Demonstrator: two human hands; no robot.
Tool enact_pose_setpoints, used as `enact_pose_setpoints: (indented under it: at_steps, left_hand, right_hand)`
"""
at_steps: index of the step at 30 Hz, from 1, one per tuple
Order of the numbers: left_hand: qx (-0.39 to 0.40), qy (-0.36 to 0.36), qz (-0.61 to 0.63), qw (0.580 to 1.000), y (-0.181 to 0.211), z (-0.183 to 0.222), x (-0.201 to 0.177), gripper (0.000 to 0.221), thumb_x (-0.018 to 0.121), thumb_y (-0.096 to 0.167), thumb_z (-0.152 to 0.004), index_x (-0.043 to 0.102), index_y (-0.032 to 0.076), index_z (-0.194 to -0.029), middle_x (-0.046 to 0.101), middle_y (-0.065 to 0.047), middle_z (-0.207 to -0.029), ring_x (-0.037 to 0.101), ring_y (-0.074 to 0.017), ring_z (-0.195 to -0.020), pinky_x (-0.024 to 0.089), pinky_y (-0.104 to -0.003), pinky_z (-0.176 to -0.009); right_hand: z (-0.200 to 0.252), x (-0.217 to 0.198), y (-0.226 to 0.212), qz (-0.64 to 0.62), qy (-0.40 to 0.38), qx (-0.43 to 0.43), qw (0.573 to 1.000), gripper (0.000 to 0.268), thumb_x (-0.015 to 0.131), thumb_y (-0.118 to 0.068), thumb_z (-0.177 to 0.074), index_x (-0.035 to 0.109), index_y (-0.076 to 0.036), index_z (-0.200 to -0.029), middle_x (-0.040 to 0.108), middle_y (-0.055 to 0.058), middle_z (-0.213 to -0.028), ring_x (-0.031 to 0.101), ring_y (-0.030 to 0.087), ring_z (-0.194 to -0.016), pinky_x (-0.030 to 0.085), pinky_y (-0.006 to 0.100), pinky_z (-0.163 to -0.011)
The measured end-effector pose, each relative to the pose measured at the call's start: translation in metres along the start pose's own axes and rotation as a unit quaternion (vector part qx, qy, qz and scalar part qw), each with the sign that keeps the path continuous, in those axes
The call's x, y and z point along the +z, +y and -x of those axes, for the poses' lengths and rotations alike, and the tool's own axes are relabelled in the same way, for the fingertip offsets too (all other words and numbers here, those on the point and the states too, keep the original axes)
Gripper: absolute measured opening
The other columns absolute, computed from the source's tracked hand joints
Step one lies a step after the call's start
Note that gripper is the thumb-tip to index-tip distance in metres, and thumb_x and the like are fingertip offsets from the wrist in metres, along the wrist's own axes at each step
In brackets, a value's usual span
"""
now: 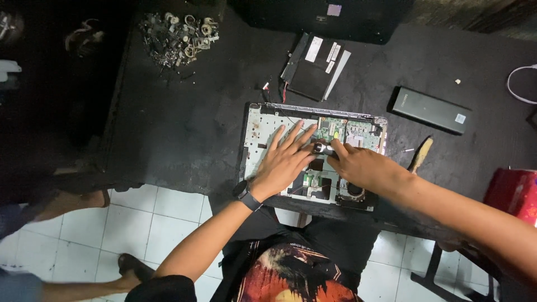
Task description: Removing a laptop battery and cleaning the internal components using a brush and screwdriver.
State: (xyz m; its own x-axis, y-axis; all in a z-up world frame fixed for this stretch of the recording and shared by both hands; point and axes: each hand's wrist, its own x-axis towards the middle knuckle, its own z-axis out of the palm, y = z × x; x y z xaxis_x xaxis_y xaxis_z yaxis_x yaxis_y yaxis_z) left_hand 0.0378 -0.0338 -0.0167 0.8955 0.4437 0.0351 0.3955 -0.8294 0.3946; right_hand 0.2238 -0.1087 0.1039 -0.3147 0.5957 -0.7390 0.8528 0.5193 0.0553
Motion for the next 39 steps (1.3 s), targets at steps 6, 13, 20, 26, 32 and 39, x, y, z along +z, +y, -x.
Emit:
enact_pose_setpoints:
  at_steps: [6, 13, 20, 26, 32, 39]
  left_hand:
    - [0.01, 0.034, -0.025, 0.999, -0.005, 0.002, 0.011, 0.03, 0.045, 0.034, -0.108, 0.061, 0.019, -0.129, 0.024, 0.0, -0.167, 0.016, -0.025, -0.155, 0.008, -0.053, -0.125]
    - [-0.027, 0.027, 0.045, 0.998, -0.005, -0.001, 0.007, 0.057, 0.053, 0.037, -0.103, 0.034, 0.025, -0.155, 0.008, -0.009, -0.17, 0.004, -0.0319, -0.156, 0.007, -0.052, -0.126]
    - [-0.033, 0.054, 0.123, 0.99, -0.003, 0.001, 0.002, 0.059, 0.056, 0.037, -0.102, 0.033, 0.021, -0.154, 0.006, -0.014, -0.169, 0.005, -0.0393, -0.154, 0.014, -0.059, -0.123]
    - [-0.048, 0.045, 0.124, 0.99, -0.006, -0.003, 0.005, 0.048, 0.049, 0.045, -0.103, 0.049, 0.022, -0.145, 0.022, -0.011, -0.166, 0.017, -0.0308, -0.153, 0.012, -0.05, -0.124]
    - [-0.093, 0.107, 0.335, 0.932, 0.011, 0.013, -0.038, 0.029, 0.057, 0.025, -0.102, 0.062, 0.014, -0.129, 0.04, -0.012, -0.157, 0.034, -0.0323, -0.147, 0.031, -0.052, -0.118]
    - [-0.198, 0.075, 0.276, 0.937, 0.009, 0.087, -0.08, 0.045, 0.073, 0.014, -0.089, 0.061, 0.015, -0.133, 0.033, -0.017, -0.161, 0.036, -0.0397, -0.144, 0.037, -0.055, -0.113]
  right_hand:
    - [0.005, 0.013, 0.004, -0.039, 0.05, 0.007, 0.998, 0.058, 0.069, 0.011, -0.089, 0.055, -0.006, -0.142, 0.044, 0.024, -0.133, 0.077, 0.032, -0.101, 0.071, 0.038, -0.08]
    - [0.014, 0.005, 0.028, 0.046, 0.112, 0.043, 0.992, 0.055, 0.073, 0.012, -0.083, 0.063, -0.007, -0.133, 0.045, 0.017, -0.124, 0.078, 0.029, -0.096, 0.07, 0.032, -0.07]
    - [0.001, 0.003, 0.075, 0.127, 0.199, 0.155, 0.959, 0.03, 0.071, 0.0, -0.086, 0.074, -0.012, -0.113, 0.055, 0.017, -0.124, 0.075, 0.023, -0.096, 0.067, 0.03, -0.077]
    - [-0.035, 0.049, 0.092, 0.068, 0.259, 0.189, 0.945, 0.026, 0.067, -0.005, -0.091, 0.078, -0.016, -0.112, 0.062, 0.012, -0.121, 0.078, 0.021, -0.09, 0.064, 0.035, -0.082]
    - [-0.02, 0.072, 0.06, -0.073, 0.388, 0.212, 0.894, 0.026, 0.072, -0.019, -0.094, 0.075, -0.011, -0.119, 0.054, 0.013, -0.106, 0.074, 0.033, -0.069, 0.063, 0.042, -0.058]
    - [0.018, 0.112, -0.054, -0.324, 0.374, 0.343, 0.799, 0.064, 0.08, -0.044, -0.084, 0.067, -0.01, -0.136, 0.053, 0.017, -0.098, 0.073, 0.044, -0.075, 0.06, 0.048, -0.063]
